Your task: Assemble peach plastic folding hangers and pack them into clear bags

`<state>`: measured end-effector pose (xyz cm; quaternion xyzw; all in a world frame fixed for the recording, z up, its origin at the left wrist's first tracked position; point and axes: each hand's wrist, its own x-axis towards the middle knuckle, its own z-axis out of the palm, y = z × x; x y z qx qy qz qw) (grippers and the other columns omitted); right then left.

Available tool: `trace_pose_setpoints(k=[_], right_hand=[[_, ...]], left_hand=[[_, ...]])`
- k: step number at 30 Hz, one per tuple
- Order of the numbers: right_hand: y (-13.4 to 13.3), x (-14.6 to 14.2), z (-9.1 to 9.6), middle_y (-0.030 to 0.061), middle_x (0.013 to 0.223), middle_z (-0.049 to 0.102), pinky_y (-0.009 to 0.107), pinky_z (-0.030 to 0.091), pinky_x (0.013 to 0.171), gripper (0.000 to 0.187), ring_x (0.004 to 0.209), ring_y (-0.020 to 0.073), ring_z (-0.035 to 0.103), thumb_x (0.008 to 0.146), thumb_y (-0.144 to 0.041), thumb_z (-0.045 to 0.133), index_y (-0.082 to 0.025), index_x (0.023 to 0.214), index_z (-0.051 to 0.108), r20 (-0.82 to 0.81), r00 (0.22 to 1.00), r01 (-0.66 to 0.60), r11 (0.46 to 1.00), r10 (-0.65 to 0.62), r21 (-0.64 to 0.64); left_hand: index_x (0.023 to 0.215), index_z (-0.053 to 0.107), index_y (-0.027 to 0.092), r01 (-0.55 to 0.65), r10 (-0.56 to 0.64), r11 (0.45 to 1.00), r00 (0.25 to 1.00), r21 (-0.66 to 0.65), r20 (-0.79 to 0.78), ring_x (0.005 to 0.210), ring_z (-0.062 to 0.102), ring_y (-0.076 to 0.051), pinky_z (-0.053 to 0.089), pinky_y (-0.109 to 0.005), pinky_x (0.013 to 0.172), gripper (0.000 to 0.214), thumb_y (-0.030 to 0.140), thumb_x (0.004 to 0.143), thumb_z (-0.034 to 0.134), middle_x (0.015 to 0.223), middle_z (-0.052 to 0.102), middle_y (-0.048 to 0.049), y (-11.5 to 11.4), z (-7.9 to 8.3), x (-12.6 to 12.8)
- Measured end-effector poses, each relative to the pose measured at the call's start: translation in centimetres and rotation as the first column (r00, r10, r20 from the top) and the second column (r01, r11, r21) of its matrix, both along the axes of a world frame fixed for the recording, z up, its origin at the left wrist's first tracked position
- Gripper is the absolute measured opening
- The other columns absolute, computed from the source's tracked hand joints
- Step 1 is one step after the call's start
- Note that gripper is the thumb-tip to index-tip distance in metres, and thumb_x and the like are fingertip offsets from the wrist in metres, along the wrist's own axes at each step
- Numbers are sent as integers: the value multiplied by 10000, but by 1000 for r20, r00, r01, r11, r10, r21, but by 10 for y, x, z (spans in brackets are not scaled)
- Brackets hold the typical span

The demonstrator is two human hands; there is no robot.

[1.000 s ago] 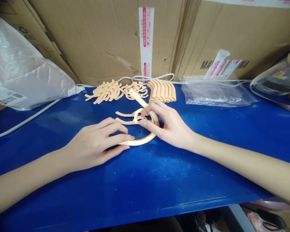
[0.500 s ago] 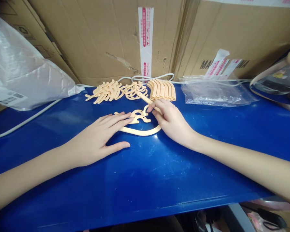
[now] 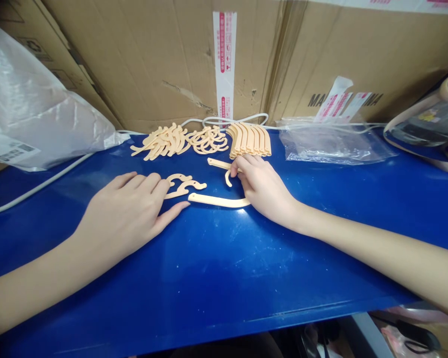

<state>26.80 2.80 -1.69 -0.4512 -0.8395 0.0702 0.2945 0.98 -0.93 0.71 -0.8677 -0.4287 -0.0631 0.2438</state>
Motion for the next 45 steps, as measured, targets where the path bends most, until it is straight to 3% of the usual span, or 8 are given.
trace_pose_setpoints(k=[3,8,14,20,25,32,38,45], right_hand=[[1,1,-1,76,947,628,398,432,794,139,936,259,583,913,-129,428,-219,901,534,1,1000,10,1000,-10,-5],[3,3,-1,78,934,635,395,435,782,99,914,259,588,912,-152,465,-210,886,542,4,999,38,999,-38,-13],[-4,-3,7,81,969,638,407,444,825,83,947,255,590,949,-212,484,-216,920,562,-12,1000,9,996,-8,94],[-20,-10,12,92,1003,652,399,421,763,313,907,255,585,955,-466,552,-194,1031,688,292,949,-202,943,122,264],[-21,-14,14,71,868,653,322,440,714,257,806,197,591,1014,-285,467,-147,906,654,418,892,-314,901,171,301],[-25,-15,13,37,793,668,287,464,623,274,642,153,601,1050,-295,386,-141,904,559,444,862,-422,831,243,363],[-28,-15,14,-4,746,635,263,434,547,278,589,123,607,1060,-303,367,-157,896,538,475,846,-431,835,241,343],[-28,-13,12,1,742,697,279,309,419,295,499,124,630,1072,-331,324,-148,954,524,473,874,-311,878,114,364]], left_hand=[[1142,655,35,58,-59,998,996,8,70,964,670,-383,553,-535,825,422,371,990,448,1024,691,-209,5,-3,-1],[1271,602,105,225,-194,963,960,-146,200,1183,622,-295,556,-462,927,342,226,1017,408,1337,627,-124,14,-13,-5],[1205,633,79,238,-222,967,962,-90,162,1062,676,-294,582,-440,847,303,189,1006,434,1238,680,-133,16,-11,-7],[1195,630,110,268,-256,960,956,-76,142,942,707,-260,584,-373,751,301,133,992,409,1113,723,-100,22,-7,-11],[1174,630,126,296,-286,955,939,-21,193,891,730,-231,569,-326,673,378,51,964,324,1066,745,-58,23,-5,-14],[1238,584,172,242,-194,965,919,-101,342,992,727,-185,557,-268,693,389,19,937,391,1212,715,1,23,-8,-14],[1243,571,144,339,-237,936,808,-95,540,1060,685,-123,505,-199,885,297,85,996,418,1166,717,-15,23,-11,-14],[1157,570,173,278,-148,947,825,-163,546,930,653,-150,479,-240,730,284,96,990,353,1029,648,-18,16,-6,-9]])
